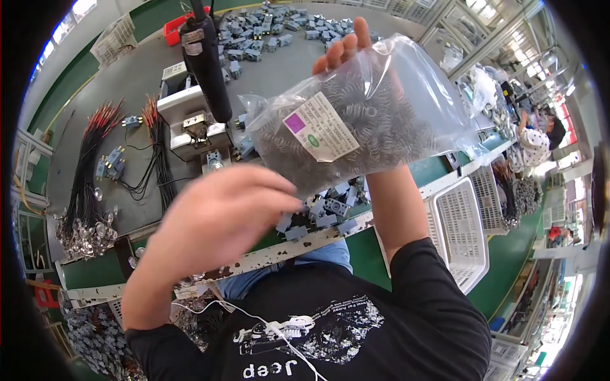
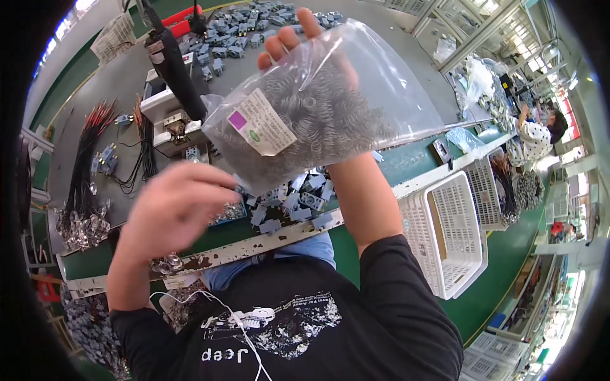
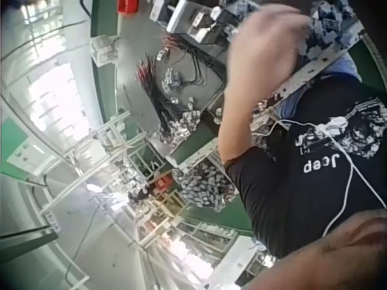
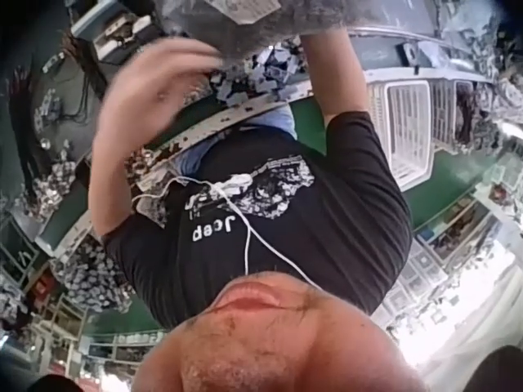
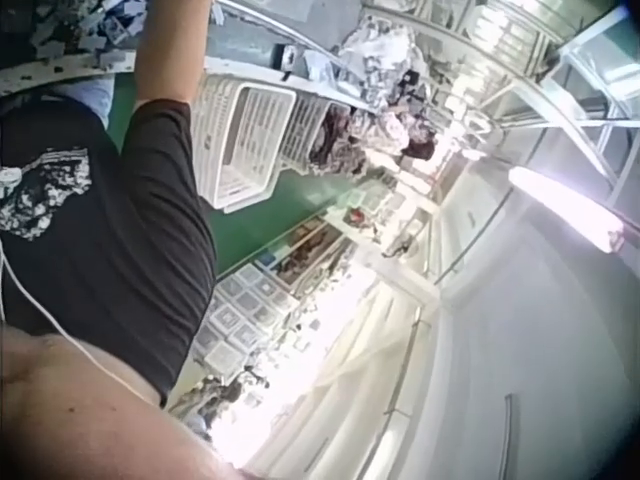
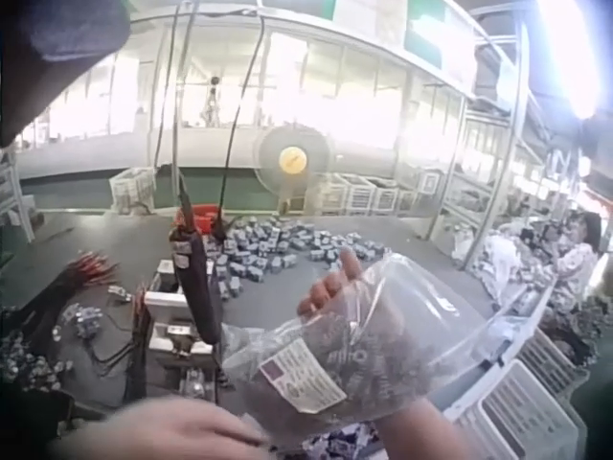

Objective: Assembling small industrial or electronic components at a factory workstation using a handheld power tool and wire harnesses.

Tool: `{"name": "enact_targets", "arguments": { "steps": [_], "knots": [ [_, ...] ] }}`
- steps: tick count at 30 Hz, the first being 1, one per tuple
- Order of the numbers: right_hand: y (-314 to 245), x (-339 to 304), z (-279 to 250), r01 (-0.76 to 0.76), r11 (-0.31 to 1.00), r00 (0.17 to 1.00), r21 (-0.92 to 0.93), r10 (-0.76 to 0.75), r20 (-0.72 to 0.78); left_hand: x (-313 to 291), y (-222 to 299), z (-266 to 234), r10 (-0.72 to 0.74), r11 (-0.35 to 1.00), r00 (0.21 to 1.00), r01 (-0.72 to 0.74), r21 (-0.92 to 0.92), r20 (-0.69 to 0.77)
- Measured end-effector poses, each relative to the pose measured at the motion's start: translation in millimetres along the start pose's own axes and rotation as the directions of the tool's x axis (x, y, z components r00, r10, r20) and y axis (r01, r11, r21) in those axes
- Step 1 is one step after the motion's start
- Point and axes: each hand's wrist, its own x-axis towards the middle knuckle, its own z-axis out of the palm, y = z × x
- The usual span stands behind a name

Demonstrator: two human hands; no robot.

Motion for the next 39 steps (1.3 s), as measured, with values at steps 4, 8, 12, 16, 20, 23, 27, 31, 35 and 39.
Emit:
{"name": "enact_targets", "arguments": {
  "steps": [4,8,12,16,20,23,27,31,35,39],
  "knots": [
    [-6.8,3.0,-10.4,-0.136,0.991,0.982,0.017,0.132,0.138,-25.1,-21.2,-61.9,0.184,0.971,0.845,-0.237,-0.043,-0.502],
    [-0.9,3.4,-9.3,-0.154,0.985,0.985,0.074,0.147,0.091,-9.3,-16.3,-40.5,-0.234,0.972,0.770,0.173,-0.160,-0.594],
    [4.9,8.4,-3.4,-0.144,0.982,0.982,0.121,0.127,0.137,-16.8,-57.3,27.4,-0.596,0.690,0.761,0.321,-0.648,-0.257],
    [5.3,8.3,-6.4,-0.093,0.986,0.987,0.139,0.073,0.142,-6.3,-72.0,57.9,-0.720,0.125,0.680,0.327,-0.937,0.141],
    [-6.2,5.2,-16.4,-0.019,0.980,0.994,0.200,-0.003,0.112,10.5,-80.9,58.4,-0.746,0.172,0.662,0.292,-0.941,0.069],
    [-12.8,4.9,-20.5,0.018,0.983,0.995,0.184,-0.036,0.096,19.4,-87.7,56.1,-0.716,0.302,0.697,0.256,-0.918,-0.041],
    [-33.1,-3.5,-45.2,-0.005,1.000,0.999,-0.030,0.004,-0.038,44.1,-83.4,40.5,-0.729,0.516,0.623,0.229,-0.826,-0.282],
    [-109.6,-27.6,-136.6,-0.337,0.655,0.909,-0.676,0.039,-0.415,97.8,-71.8,-10.3,-0.164,0.986,0.726,0.128,-0.103,-0.668],
    [-131.5,-44.5,-122.8,-0.375,0.292,0.752,-0.880,-0.459,-0.473,140.9,-45.7,-24.9,0.054,0.972,0.777,0.104,0.211,-0.627],
    [-105.8,-49.4,-40.2,-0.113,0.200,0.754,-0.973,-0.620,-0.215,160.3,-44.7,-15.7,0.137,0.875,0.935,0.041,0.483,-0.326]
  ]
}}
